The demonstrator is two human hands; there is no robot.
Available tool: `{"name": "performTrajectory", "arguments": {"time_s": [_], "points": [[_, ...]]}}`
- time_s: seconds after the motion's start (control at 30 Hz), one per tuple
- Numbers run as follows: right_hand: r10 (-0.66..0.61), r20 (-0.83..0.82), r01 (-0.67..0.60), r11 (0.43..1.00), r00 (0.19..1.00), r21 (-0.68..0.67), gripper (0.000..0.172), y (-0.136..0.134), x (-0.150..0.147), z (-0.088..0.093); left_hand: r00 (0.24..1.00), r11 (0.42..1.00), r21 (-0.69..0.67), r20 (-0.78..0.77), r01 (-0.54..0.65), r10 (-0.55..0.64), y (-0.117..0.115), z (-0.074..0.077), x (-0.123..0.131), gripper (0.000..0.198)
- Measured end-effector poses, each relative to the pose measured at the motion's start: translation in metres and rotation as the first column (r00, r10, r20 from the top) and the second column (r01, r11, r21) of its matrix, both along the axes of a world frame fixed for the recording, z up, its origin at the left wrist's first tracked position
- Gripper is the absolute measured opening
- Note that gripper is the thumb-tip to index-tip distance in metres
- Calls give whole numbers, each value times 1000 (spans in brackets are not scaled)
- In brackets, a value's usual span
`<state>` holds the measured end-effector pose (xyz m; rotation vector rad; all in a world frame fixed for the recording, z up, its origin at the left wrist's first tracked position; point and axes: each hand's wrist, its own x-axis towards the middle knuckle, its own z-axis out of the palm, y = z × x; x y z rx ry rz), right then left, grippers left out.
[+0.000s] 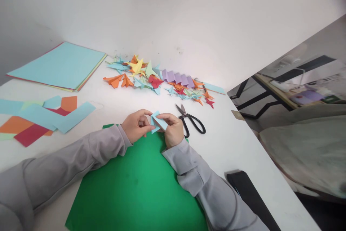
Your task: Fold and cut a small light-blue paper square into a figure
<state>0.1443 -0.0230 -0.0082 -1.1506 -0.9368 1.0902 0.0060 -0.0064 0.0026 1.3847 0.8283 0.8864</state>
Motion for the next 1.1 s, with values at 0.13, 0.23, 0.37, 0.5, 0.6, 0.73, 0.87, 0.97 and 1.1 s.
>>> {"name": "performTrajectory", "arguments": {"time_s": [0.13, 0.23, 0.37, 0.5, 0.6, 0.73, 0.87, 0.97, 1.1], "points": [[-13, -29, 13, 1000, 999, -1, 18, 0, 0, 1, 1000, 1000, 1, -11, 4, -4, -1, -1, 1, 38], [-3, -38, 3, 1000, 999, -8, 19, 0, -1, 2, 999, 999, 38, -32, -9, 10, 0, -3, 1, 40], [-4, -42, 2, 999, 999, -48, 21, 0, -1, 2, 996, 998, 60, -88, -5, 11, 0, -4, 0, 46], [7, -8, -7, 999, 1000, -34, 18, 0, 2, 1, 989, 984, 173, -135, -30, 54, -4, 1, -2, 57], [66, 44, -68, 997, 997, 27, 15, 0, 3, 0, 991, 981, 191, -121, -41, 65, -5, 5, -3, 56], [144, 99, -153, 984, 985, 93, 16, -1, 1, 1, 998, 984, 170, -29, -55, 61, -3, 5, -3, 33], [215, 170, -227, 972, 962, 54, 19, -4, 0, 4, 995, 993, 60, 14, -99, 98, 1, 1, -2, 21], [251, 139, -259, 965, 958, 42, 20, -5, 2, 3, 991, 991, 14, 41, -130, 130, 3, 1, -2, 20], [246, -4, -246, 969, 969, -3, 26, -3, 5, 0, 976, 979, -20, 83, -201, 202, 4, 1, -3, 19]]}}
